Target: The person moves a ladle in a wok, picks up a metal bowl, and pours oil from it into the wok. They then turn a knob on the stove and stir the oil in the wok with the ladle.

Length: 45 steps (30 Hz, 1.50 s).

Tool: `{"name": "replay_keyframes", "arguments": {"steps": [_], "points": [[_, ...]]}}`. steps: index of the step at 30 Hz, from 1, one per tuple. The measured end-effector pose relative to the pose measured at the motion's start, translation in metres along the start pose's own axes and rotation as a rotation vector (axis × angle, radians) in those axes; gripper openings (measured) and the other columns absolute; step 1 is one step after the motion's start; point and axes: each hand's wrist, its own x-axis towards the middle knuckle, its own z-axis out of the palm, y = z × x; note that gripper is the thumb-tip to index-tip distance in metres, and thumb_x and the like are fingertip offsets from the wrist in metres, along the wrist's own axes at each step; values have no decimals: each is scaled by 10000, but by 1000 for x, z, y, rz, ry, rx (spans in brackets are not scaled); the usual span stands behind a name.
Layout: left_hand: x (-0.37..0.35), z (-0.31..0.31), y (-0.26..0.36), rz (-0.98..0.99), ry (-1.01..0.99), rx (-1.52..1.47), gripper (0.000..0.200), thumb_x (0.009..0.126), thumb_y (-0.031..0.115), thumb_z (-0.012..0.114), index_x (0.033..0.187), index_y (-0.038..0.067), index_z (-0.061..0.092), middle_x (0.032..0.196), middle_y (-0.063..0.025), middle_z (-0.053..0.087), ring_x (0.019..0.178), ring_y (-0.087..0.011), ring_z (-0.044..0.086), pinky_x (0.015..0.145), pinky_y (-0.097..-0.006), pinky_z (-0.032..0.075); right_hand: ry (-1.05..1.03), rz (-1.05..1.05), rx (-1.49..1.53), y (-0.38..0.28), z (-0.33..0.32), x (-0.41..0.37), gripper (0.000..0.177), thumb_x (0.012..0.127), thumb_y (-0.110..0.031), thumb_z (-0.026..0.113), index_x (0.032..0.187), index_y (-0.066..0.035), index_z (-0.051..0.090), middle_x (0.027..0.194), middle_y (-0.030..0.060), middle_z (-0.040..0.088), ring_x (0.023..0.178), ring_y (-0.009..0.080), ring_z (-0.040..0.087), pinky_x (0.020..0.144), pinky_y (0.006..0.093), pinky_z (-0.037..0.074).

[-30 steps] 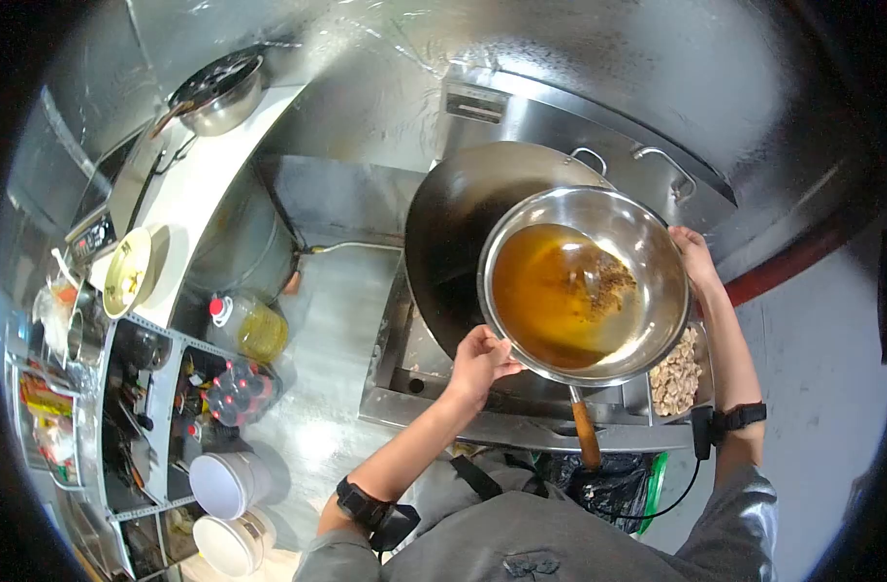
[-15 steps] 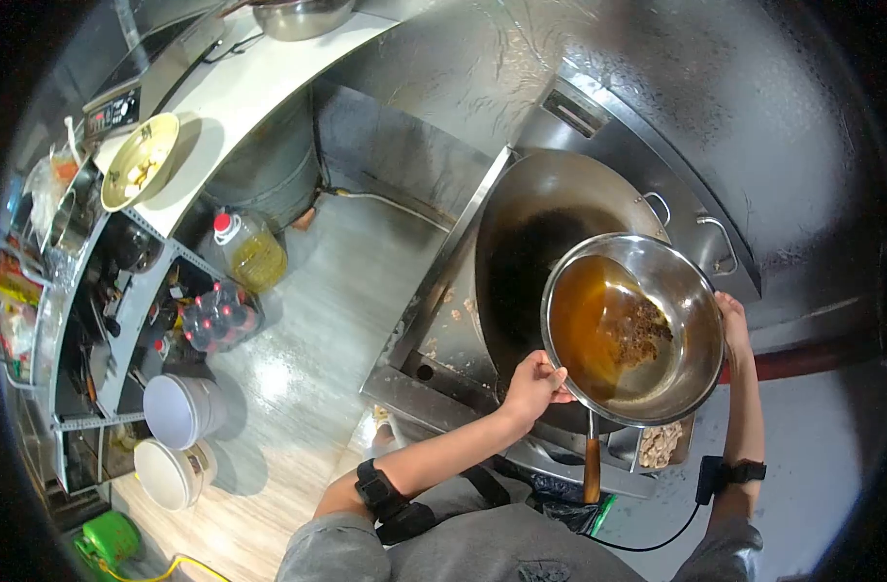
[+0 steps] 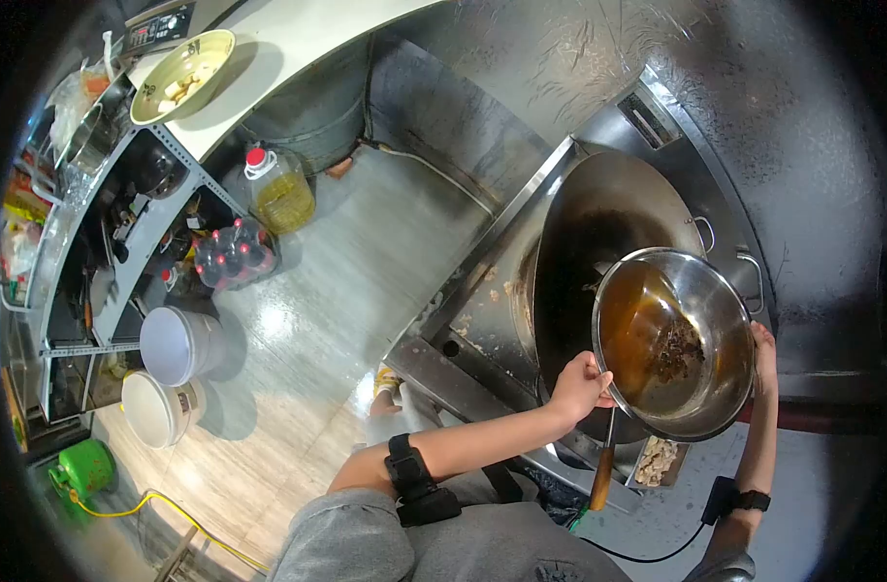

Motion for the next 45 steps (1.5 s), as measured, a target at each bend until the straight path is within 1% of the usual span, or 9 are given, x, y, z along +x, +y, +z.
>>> {"name": "replay_keyframes", "arguments": {"steps": [5, 7, 9, 15, 25, 27, 29, 36, 45], "points": [[1, 2, 2, -7, 5, -20, 66, 862, 18, 445, 826, 28, 392, 728, -80, 550, 636, -158, 601, 583, -291, 549, 65, 25, -25, -18, 18, -7, 185, 880, -185, 467, 742, -78, 527, 688, -37, 509, 620, 58, 477, 588, 213, 399], [-3, 2, -4, -19, 11, -30, 70, 862, 18, 447, 822, 28, 389, 722, -80, 547, 630, -162, 602, 578, -296, 550, 56, 28, -60, -11, 9, -9, 190, 881, -185, 465, 740, -76, 532, 684, -39, 514, 615, 57, 477, 583, 211, 397], [-2, 1, -4, -44, -19, 14, 78, 878, 35, 422, 827, 48, 365, 766, -82, 546, 692, -170, 611, 644, -294, 546, 52, 23, -90, -6, 1, -4, 196, 882, -186, 463, 739, -73, 537, 680, -40, 518, 609, 55, 478, 577, 209, 396], [-3, 5, -2, -56, -20, 24, 79, 879, 39, 421, 823, 52, 366, 737, -75, 552, 677, -172, 613, 618, -288, 543, 75, 29, -112, 0, -12, 0, 207, 881, -199, 469, 742, -69, 550, 681, -39, 530, 599, 57, 480, 572, 210, 399], [2, 12, 3, -14, -27, 56, 62, 876, 43, 433, 842, 37, 381, 732, -75, 541, 649, -155, 604, 597, -271, 543, 31, 33, -51, -7, -3, -14, 208, 880, -229, 465, 803, -58, 554, 725, -9, 555, 624, 70, 504, 594, 224, 420], [4, 12, 1, 39, -40, 81, 70, 871, 40, 444, 829, 31, 389, 727, -74, 530, 636, -147, 597, 588, -274, 546, 10, 47, -13, -11, 5, -21, 212, 884, -224, 453, 812, -53, 556, 733, -4, 559, 632, 73, 512, 594, 231, 427], [4, 13, 0, 54, -44, 90, 74, 868, 38, 449, 823, 30, 391, 720, -69, 521, 631, -144, 594, 581, -275, 547, 87, 116, 51, -36, 39, -44, 210, 873, -247, 471, 771, -71, 524, 705, -8, 532, 619, 90, 495, 594, 250, 431], [1, 19, 2, 74, -53, 129, 71, 859, 29, 460, 829, 27, 396, 704, -46, 488, 625, -135, 589, 577, -275, 553, 72, 72, 89, -8, 8, -35, 210, 879, -254, 461, 784, -72, 507, 729, -1, 517, 646, 96, 495, 599, 267, 432], [-1, 20, -2, 70, -41, 162, 74, 855, 23, 463, 821, 26, 398, 702, -46, 489, 633, -128, 582, 569, -265, 555, 50, 112, 106, -21, 26, -51, 229, 884, -240, 449, 821, -42, 546, 756, 28, 574, 646, 115, 551, 582, 273, 468]]}}
